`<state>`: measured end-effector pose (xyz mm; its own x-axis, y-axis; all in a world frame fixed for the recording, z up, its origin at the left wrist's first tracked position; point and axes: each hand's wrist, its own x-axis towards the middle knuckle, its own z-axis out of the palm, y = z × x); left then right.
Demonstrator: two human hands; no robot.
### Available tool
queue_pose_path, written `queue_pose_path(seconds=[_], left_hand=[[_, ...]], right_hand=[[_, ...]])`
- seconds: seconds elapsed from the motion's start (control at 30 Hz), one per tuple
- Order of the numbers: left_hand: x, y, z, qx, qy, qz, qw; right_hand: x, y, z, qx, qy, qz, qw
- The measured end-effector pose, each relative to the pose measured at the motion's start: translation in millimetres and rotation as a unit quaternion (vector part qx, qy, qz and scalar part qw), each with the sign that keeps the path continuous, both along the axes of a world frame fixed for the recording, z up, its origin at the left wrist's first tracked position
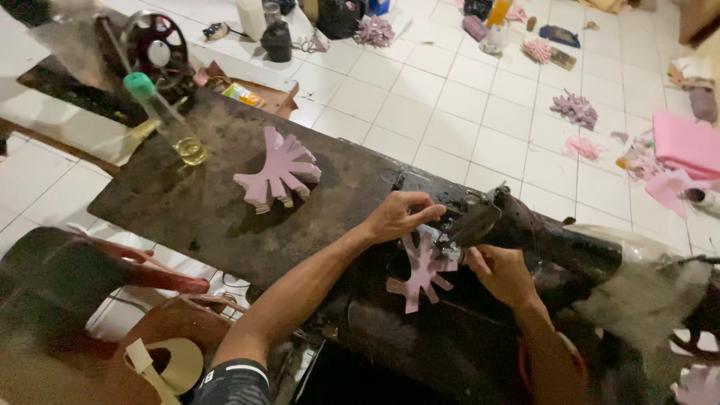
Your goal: The person sits at an industrial sewing machine and stitches pink cutout decorative pieces one at a time, guiding each piece under the needle. They trim threads with scissors and place finished pieces onto a growing stack beside the machine.
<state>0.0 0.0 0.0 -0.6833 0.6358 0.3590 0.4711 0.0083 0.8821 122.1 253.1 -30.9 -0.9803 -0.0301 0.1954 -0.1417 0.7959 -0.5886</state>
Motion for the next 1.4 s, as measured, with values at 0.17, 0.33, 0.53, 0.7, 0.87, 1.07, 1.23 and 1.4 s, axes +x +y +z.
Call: queue_pose_path(seconds=[0.17, 0.33, 0.53, 0.7, 0.87, 1.07, 1.23, 1.4], left_hand=[[105.2, -6.4, -2.7, 0.07, 0.186, 0.028, 0.98], [140.2, -23.8, 14.5, -0.004, 0.262, 0.058, 0.963], [174.4, -24.6, -1.7, -0.092, 0.254, 0.023, 0.963], [197.6, -15.1, -18.0, -0.147, 0.311, 0.037, 0.938], [235.0, 7.0, -24.3, -0.158, 0.306, 0.087, 0.935], [240.3, 13.7, -14.9, -0.158, 0.327, 0.07, 0.929], [248.7, 12.3, -12.5, -0.16, 0.313, 0.074, 0.933], [247.1, 15.5, -15.4, -0.173, 0.318, 0.072, 0.929]], right_hand=[[91.0, 17.3, -36.5, 0.015, -0.071, -0.102, 0.992], [92.9, 6.5, -35.9, 0.097, -0.012, -0.028, 0.995], [98.3, 16.3, -44.3, 0.05, -0.005, -0.07, 0.996], [88.8, 9.1, -15.3, -0.176, 0.042, -0.019, 0.983], [91.2, 11.8, 2.0, -0.472, 0.092, 0.122, 0.868], [100.7, 41.6, -48.4, 0.102, -0.008, -0.015, 0.995], [98.7, 48.5, -73.5, -0.094, -0.02, -0.019, 0.995], [100.7, 47.4, -75.7, -0.028, 0.075, 0.0, 0.997]])
